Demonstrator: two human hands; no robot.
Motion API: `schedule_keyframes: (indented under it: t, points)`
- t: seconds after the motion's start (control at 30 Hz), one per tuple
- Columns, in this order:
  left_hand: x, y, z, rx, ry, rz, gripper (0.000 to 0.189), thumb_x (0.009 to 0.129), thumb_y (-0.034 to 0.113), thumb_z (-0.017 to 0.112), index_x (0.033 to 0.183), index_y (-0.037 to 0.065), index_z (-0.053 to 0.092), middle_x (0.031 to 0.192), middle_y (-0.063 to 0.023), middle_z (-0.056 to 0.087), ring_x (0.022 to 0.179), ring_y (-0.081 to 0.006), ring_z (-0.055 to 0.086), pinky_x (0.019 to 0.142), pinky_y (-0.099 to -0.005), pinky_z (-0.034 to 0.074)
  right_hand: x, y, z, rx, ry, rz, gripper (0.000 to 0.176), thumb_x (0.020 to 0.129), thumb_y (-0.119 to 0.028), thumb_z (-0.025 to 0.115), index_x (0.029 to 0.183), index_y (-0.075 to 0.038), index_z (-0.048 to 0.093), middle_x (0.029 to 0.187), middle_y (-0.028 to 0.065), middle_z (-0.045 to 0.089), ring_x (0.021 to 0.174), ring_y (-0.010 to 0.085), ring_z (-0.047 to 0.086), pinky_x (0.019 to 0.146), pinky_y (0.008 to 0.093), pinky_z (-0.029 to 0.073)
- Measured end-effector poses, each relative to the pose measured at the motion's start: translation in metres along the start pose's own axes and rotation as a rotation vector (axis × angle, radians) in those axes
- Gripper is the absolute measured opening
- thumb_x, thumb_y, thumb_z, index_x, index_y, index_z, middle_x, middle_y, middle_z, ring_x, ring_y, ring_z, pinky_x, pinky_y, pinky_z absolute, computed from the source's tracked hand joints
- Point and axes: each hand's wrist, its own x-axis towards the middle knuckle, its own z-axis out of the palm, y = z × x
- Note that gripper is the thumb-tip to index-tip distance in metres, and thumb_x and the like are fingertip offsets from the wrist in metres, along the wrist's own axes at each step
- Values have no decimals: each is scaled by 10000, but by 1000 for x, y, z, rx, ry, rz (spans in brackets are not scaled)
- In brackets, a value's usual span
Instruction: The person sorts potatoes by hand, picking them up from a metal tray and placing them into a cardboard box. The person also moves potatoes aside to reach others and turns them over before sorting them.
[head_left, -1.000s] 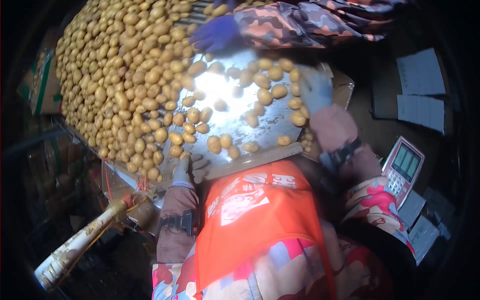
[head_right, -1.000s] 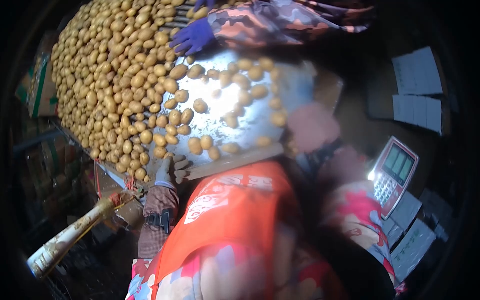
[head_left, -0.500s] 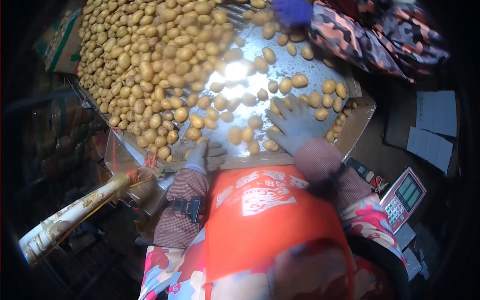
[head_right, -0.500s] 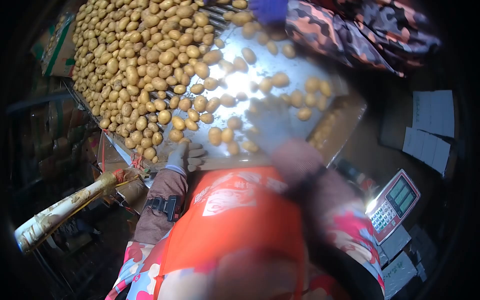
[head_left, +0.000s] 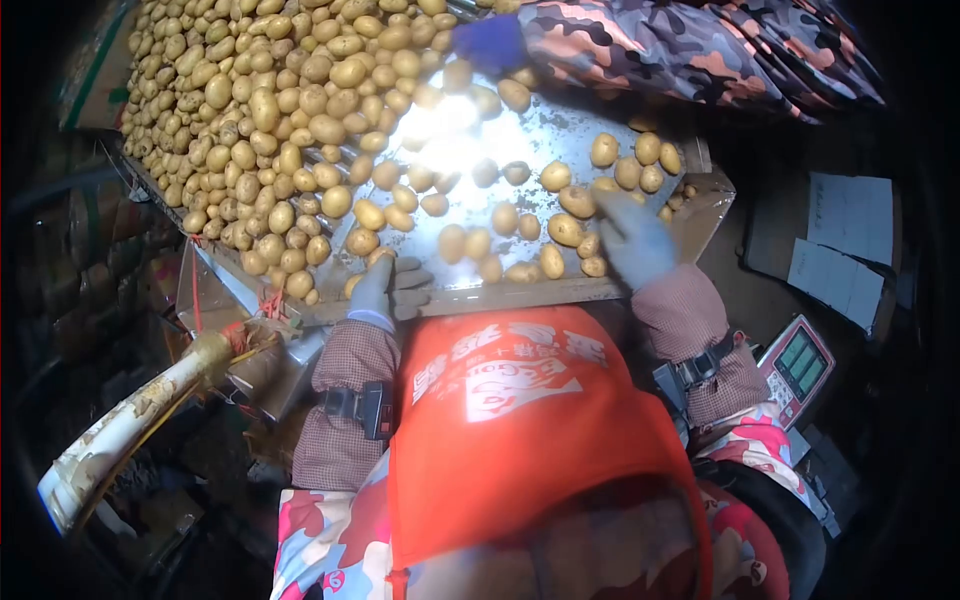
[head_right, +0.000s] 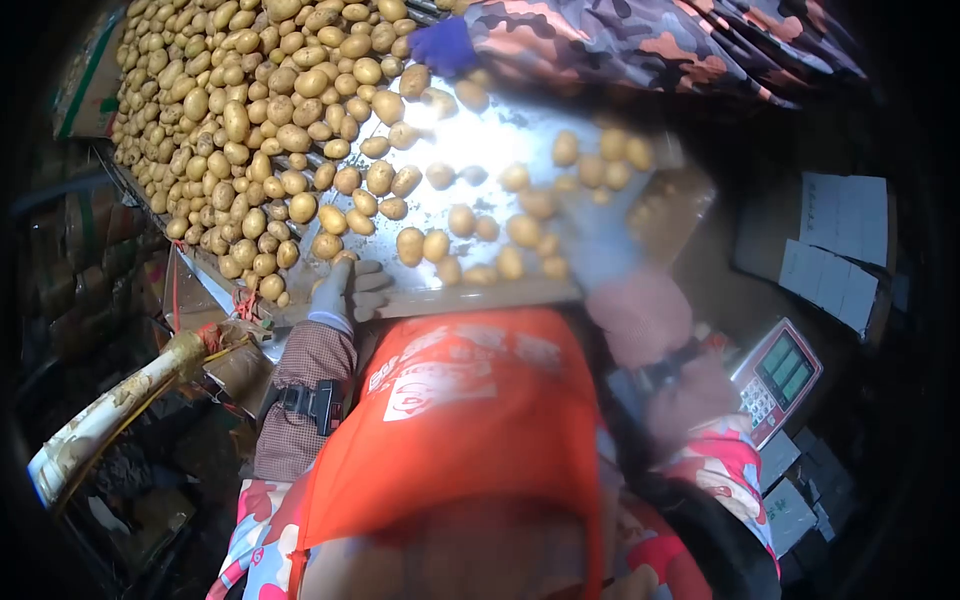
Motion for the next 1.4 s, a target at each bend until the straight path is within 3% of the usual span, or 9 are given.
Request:
schedule_keyframes:
  t: [0.23, 0.33, 0.5, 0.6, 0.73, 0.93, 1.07, 1.3, 1.4]
  points:
    - [11, -1, -8, 71, -11, -49, 570, 1037, 514, 384, 1242, 36, 615, 1079, -142, 738, 739, -247, 687, 604, -338, 530, 82, -18, 26, -419, -359, 69, 432, 882, -180, 658, 1303, -99, 602, 1180, 171, 662, 1005, 314, 665, 807, 391, 535]
    - [-1, 3, -3, -74, -134, -54, 536, 1038, 492, 410, 1274, 48, 596, 1161, -142, 713, 862, -261, 699, 736, -358, 568, 100, -60, 1, 299, -525, 449, 447, 901, -275, 687, 1302, -91, 612, 1185, 155, 665, 1037, 255, 662, 847, 366, 530]
    - [-38, 7, 49, -628, -492, 9, 514, 1037, 444, 464, 1358, 48, 530, 1299, -154, 640, 1130, -271, 658, 977, -356, 537, 88, -143, 4, 537, -653, -51, 444, 901, -354, 644, 1257, -89, 638, 1273, 171, 640, 1147, 353, 625, 944, 433, 520]
    - [-58, -8, 24, 633, -90, 884, 499, 1034, 412, 495, 1375, 48, 502, 1277, -139, 636, 1140, -262, 645, 997, -356, 522, 145, -134, 57, 338, -412, -151, 416, 859, -340, 654, 1158, -50, 656, 1196, 185, 649, 1088, 397, 622, 975, 464, 498]
    - [-56, -64, -106, -920, -131, 84, 365, 998, 386, 561, 1158, 61, 600, 955, -52, 629, 708, -138, 594, 508, -245, 470, 267, -104, 85, -253, -258, -240, 537, 824, -218, 665, 1348, -153, 567, 1331, 172, 560, 1212, 367, 560, 1014, 464, 463]
    - [-51, -131, -326, -1210, 913, 443, 455, 1022, 372, 479, 1288, 8, 541, 1253, -185, 631, 1158, -336, 616, 1000, -487, 527, 232, -108, 110, -253, -259, -132, 612, 795, -189, 704, 1386, -239, 551, 1226, 151, 586, 1134, 351, 595, 983, 440, 491]
    - [-49, -92, -205, -281, 160, 630, 344, 1008, 307, 541, 1230, 47, 582, 1183, -125, 646, 1107, -283, 626, 946, -418, 543, 186, -150, 82, 53, -207, -187, 585, 772, -160, 766, 1336, -154, 609, 1180, 153, 603, 1091, 333, 608, 977, 401, 499]
    - [-13, -24, -40, -953, -255, 194, 359, 972, 258, 625, 1278, 87, 547, 1236, -87, 648, 1062, -216, 651, 806, -333, 579, 127, -230, 96, 434, -667, -884, 477, 915, -187, 702, 1368, -92, 587, 1314, 167, 613, 1205, 278, 593, 1009, 379, 483]
    - [-39, -24, -58, -1084, -219, 91, 389, 954, 244, 655, 1294, 97, 537, 1215, -77, 667, 1001, -194, 674, 725, -285, 591, 165, -178, 160, 333, -733, -417, 390, 932, -184, 682, 1303, -74, 635, 1196, 156, 668, 1134, 276, 627, 974, 369, 500]
